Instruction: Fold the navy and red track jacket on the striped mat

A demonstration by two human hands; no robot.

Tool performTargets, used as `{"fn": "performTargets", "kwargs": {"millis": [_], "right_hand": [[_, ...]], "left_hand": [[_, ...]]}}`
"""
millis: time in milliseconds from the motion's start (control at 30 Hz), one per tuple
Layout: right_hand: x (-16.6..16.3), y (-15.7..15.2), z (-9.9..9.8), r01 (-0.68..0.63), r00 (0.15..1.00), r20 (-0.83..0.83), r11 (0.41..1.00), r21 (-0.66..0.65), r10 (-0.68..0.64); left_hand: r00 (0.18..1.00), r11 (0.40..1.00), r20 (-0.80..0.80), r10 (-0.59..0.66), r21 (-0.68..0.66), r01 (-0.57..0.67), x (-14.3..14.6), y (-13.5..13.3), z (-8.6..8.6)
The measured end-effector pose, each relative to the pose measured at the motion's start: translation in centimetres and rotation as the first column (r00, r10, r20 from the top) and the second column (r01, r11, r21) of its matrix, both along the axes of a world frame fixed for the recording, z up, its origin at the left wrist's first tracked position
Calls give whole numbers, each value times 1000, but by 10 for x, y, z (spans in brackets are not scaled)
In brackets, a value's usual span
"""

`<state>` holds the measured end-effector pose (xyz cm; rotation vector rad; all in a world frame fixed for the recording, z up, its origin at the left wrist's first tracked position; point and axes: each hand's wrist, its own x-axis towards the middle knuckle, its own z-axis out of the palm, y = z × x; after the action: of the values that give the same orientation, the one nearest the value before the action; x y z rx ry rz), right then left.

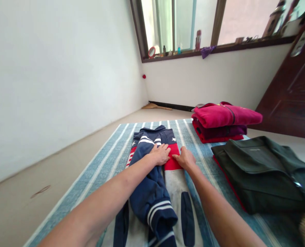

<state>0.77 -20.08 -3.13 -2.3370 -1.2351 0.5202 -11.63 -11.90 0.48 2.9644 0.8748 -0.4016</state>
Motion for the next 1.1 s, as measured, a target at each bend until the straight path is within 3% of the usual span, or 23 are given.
{"fn": "performTargets", "kwargs": {"millis": [100, 233, 367, 500, 667, 800, 1000, 1100], "right_hand": [[-20, -26, 2, -116, 990, 92, 992, 57, 111], [-36, -44, -5, -382, 906, 214, 923, 47, 364], [-36, -55, -6, -440, 868, 270, 898, 27, 417], [-45, -70, -4, -570, 791, 277, 822, 9, 545], [-63, -88, -8, -583, 759, 323, 811, -46, 565], [-71, -99, -13, -631, 739, 292, 776, -18, 607], [-75, -107, -12, -560, 827, 111, 795, 234, 551], [-79, -123, -4, -460, 867, -13, 811, 360, 498]], "left_hand": [[1000, 1000, -7, -8, 3, 8, -9, -7, 6], [1000, 1000, 17, -1, 20, 1, -18, -15, 7], [994, 998, 110, -4, 56, -3, -22, -27, 11], [977, 996, 213, 2, 87, -21, -38, -51, 22], [954, 994, 298, 34, 86, -62, -81, -100, 23], [860, 983, 494, 124, 55, -173, -113, -139, 9], [708, 959, 691, 143, 80, -271, -126, -164, -11], [608, 954, 781, 144, 54, -296, -131, -167, -17]]}}
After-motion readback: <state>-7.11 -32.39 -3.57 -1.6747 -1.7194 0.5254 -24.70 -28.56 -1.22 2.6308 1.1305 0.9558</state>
